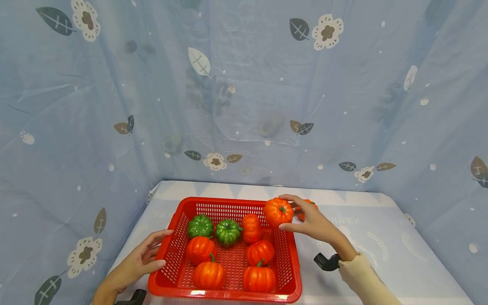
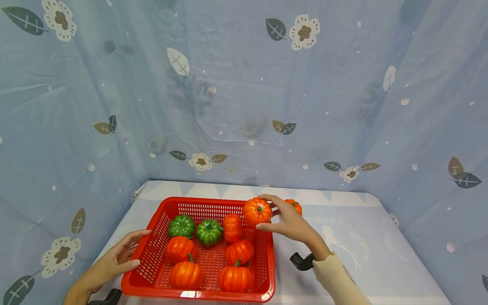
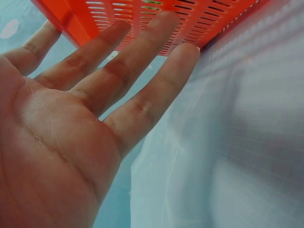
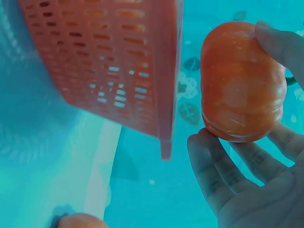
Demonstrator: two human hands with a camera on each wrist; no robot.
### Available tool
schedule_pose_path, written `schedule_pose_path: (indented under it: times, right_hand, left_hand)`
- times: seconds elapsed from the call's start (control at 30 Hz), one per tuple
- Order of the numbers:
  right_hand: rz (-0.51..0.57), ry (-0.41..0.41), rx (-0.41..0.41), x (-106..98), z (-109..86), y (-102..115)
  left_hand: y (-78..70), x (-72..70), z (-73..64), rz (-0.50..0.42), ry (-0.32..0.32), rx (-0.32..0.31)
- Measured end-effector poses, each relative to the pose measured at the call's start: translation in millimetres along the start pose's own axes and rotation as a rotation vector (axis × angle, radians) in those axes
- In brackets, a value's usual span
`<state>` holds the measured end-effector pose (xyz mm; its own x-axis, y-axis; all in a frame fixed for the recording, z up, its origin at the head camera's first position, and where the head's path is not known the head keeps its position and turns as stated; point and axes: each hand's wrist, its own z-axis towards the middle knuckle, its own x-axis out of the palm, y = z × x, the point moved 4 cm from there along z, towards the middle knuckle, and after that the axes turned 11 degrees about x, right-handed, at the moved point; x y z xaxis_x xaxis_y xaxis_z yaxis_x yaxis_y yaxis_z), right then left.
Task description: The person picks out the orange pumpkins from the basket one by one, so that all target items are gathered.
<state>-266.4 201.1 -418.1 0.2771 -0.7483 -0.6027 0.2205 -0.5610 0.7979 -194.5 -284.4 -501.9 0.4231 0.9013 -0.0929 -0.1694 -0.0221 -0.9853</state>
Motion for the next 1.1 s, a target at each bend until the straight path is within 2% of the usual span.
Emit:
schedule_pose_path:
  times: [0.2, 0.5, 0.93, 1.1]
  right_hand:
    - [0.028, -0.070, 0.034, -12, -6.3, -15]
    - [-0.017, -0.179, 0.044, -29, -17.1, -40]
    - [-0.018, -0.251, 0.139, -42, -29.4, -73]
    - [-0.010, -0.261, 0.200, -50, -36.0, -86]
  left_hand:
    - [-1.1, 0.1, -0.7, 0.006, -0.008, -0.011]
    - [0.7, -0.9, 0.0, 0.021, -0.013, -0.015]
    - [1.0, -0.3, -0.7, 0.006, -0.012, -0.022]
    - [2.8, -1.3, -0.7, 0.011, -0.019, -0.019]
